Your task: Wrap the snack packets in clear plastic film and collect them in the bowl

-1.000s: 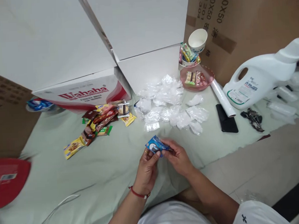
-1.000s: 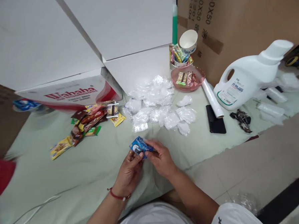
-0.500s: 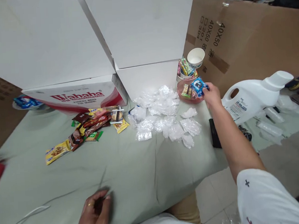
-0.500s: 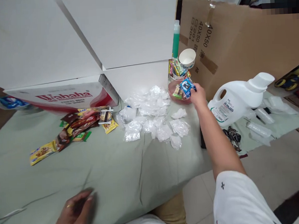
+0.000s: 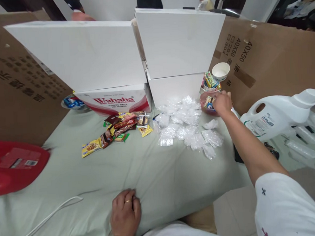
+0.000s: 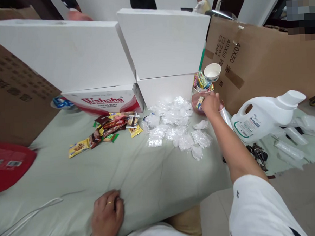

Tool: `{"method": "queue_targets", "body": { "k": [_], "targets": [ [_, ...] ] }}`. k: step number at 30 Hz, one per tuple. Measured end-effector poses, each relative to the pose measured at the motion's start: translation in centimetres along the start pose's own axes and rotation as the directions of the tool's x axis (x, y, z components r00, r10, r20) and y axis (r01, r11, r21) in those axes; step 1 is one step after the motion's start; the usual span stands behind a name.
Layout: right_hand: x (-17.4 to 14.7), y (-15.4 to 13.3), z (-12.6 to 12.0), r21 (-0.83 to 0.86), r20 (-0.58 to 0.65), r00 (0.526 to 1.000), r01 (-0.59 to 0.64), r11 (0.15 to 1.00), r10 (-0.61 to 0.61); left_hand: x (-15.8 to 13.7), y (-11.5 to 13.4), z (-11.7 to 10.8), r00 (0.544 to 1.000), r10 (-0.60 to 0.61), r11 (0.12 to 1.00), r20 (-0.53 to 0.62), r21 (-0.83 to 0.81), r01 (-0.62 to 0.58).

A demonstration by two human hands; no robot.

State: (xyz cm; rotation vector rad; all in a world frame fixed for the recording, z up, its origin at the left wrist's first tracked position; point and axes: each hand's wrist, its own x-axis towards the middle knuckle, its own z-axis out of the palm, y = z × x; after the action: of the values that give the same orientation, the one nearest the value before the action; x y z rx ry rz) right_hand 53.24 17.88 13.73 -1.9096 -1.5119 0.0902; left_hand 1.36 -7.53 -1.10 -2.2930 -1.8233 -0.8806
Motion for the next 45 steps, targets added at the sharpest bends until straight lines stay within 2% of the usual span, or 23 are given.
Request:
{"method": "queue_targets", "body": {
  "k": [2,3,4,6,8,9,11,13,16,18,20,22,23,24,25,26,28,32,36,38,40,43,45],
  "targets": [
    [-2.8,-2.0,1.4,0.010,0.047,0.997,0.062,0.998,-0.062,-0.1,0.0,-0.1,1.000,0.005,1.000,0.007,-0.010,-0.005],
    [-4.5,-3.3,2.3,0.038,0.117,0.982,0.142,0.989,-0.146,-0.1,0.0,-0.1,1.000,0.012,1.000,0.011,-0.016,-0.012],
    [-6.4,-4.7,3.4,0.084,0.208,0.946,0.235,0.968,-0.248,-0.1,0.0,-0.1,1.000,0.023,0.999,0.016,-0.022,-0.023],
    [-10.0,-7.7,5.8,0.162,0.382,0.823,0.388,0.907,-0.420,-0.1,0.1,-0.2,0.998,0.051,0.998,0.027,-0.030,-0.050],
    [-12.7,-10.6,8.1,0.111,0.516,0.728,0.466,0.878,-0.452,0.0,0.2,-0.3,0.997,0.071,0.997,0.035,-0.032,-0.070],
    [-13.5,-11.8,9.1,0.050,0.573,0.708,0.472,0.880,-0.412,0.0,0.1,-0.3,0.997,0.074,0.997,0.038,-0.037,-0.073],
    [-14.5,-13.7,10.2,-0.075,0.627,0.715,0.452,0.889,-0.311,-0.1,0.0,-0.5,0.997,0.060,0.996,0.038,-0.073,-0.057],
    [-15.1,-14.9,10.1,-0.093,0.569,0.776,0.388,0.917,-0.271,-0.2,-0.3,-0.8,0.999,0.023,0.987,0.047,-0.161,-0.015],
    [-17.5,-16.2,8.7,0.174,0.336,0.896,0.244,0.954,-0.290,-0.1,-0.4,-1.7,0.985,-0.109,0.915,0.130,-0.374,0.151],
    [-20.5,-16.9,7.9,0.452,0.258,0.939,0.089,0.887,-0.226,0.5,0.2,-2.7,0.925,-0.274,0.773,0.263,-0.512,0.375],
    [-24.3,-17.4,7.9,0.655,0.335,0.930,-0.115,0.747,-0.151,1.8,1.6,-3.8,0.788,-0.410,0.517,0.460,-0.595,0.616],
    [-28.2,-17.5,8.4,0.735,0.421,0.896,-0.246,0.633,-0.141,3.6,3.4,-4.4,0.640,-0.367,0.184,0.675,-0.622,0.761],
    [-29.9,-17.4,8.7,0.748,0.432,0.887,-0.252,0.615,-0.162,4.6,4.3,-4.5,0.570,-0.293,0.002,0.768,-0.595,0.803],
    [-31.4,-17.2,8.9,0.751,0.424,0.885,-0.225,0.620,-0.193,5.6,5.1,-4.3,0.506,-0.215,-0.142,0.835,-0.539,0.830],
    [-32.6,-16.9,9.1,0.750,0.410,0.883,-0.183,0.636,-0.228,6.4,5.8,-3.9,0.472,-0.163,-0.230,0.867,-0.498,0.836],
    [-33.6,-16.6,9.1,0.747,0.403,0.876,-0.146,0.648,-0.266,7.0,6.3,-3.4,0.483,-0.171,-0.258,0.859,-0.512,0.819],
    [-34.7,-15.9,8.9,0.750,0.428,0.854,-0.153,0.643,-0.297,7.5,7.0,-2.2,0.525,-0.215,-0.220,0.823,-0.565,0.795],
    [-35.0,-15.0,8.2,0.741,0.511,0.849,-0.358,0.568,-0.132,7.1,7.7,-0.7,0.590,-0.244,-0.110,0.769,-0.627,0.771],
    [-34.3,-14.7,9.0,0.697,0.521,0.849,-0.359,0.620,-0.093,6.3,8.0,-0.7,0.599,-0.214,-0.060,0.771,-0.623,0.780],
    [-33.9,-14.7,9.6,0.691,0.519,0.853,-0.387,0.611,-0.047,6.2,8.1,-1.0,0.594,-0.250,-0.039,0.765,-0.621,0.783],
    [-33.7,-14.7,10.0,0.686,0.505,0.863,-0.405,0.604,0.006,6.0,8.1,-1.2,0.610,-0.276,0.008,0.743,-0.633,0.774],
    [-33.5,-15.0,9.9,0.682,0.495,0.868,-0.363,0.635,-0.035,6.0,8.3,-1.0,0.681,-0.251,0.090,0.687,-0.684,0.724],
    [-33.4,-15.0,9.6,0.701,0.544,0.836,-0.401,0.590,-0.077,6.2,8.5,-0.7,0.703,-0.251,0.094,0.665,-0.706,0.702]
  ]
}}
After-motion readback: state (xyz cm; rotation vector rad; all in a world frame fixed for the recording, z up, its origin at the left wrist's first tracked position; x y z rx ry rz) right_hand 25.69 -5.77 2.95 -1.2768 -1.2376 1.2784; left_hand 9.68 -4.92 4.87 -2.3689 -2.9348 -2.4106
